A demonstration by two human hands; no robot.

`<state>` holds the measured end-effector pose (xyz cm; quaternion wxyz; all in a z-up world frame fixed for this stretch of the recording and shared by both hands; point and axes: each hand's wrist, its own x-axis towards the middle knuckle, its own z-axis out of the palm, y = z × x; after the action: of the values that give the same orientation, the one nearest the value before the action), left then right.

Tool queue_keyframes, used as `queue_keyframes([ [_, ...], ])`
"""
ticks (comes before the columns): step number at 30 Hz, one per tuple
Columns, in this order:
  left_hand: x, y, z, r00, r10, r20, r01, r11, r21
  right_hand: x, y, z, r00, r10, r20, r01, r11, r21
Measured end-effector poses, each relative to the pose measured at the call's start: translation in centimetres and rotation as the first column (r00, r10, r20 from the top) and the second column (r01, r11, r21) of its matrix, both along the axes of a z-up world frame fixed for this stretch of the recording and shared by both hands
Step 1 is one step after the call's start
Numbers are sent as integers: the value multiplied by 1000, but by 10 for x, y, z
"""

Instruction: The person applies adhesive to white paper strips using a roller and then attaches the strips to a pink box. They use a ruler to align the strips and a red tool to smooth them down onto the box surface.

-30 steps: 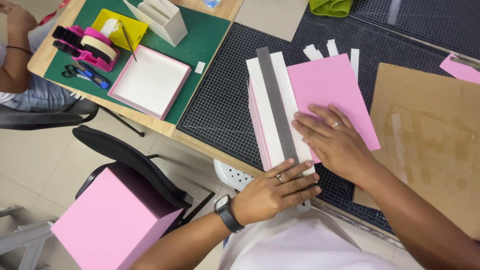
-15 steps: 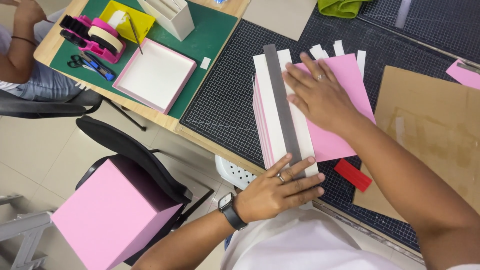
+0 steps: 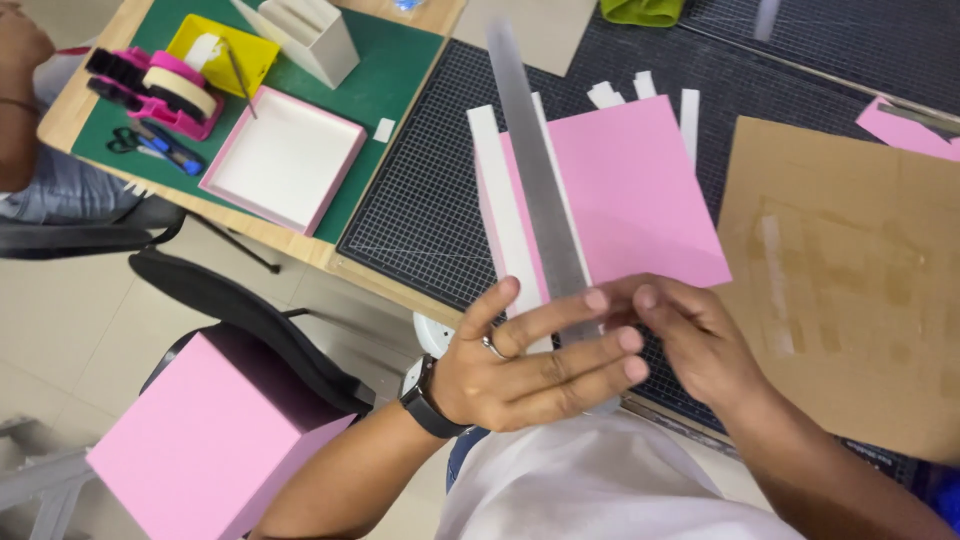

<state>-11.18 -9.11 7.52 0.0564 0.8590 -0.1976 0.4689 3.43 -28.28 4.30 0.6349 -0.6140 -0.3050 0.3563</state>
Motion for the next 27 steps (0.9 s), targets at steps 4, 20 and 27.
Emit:
queue_keyframes([
  [4, 22, -17, -14, 979, -151, -139, 170, 976, 136, 5, -5, 14, 857, 200, -475, -41, 945, 324],
  [20, 10, -1, -64, 987, 136, -85, -160, 791, -591, 144, -157, -263, 684, -483, 547, 728, 509, -460],
  [27, 2, 2, -73, 957, 161, -240, -274, 769, -577, 108, -156, -259, 338, 144, 930, 793, 488, -364],
])
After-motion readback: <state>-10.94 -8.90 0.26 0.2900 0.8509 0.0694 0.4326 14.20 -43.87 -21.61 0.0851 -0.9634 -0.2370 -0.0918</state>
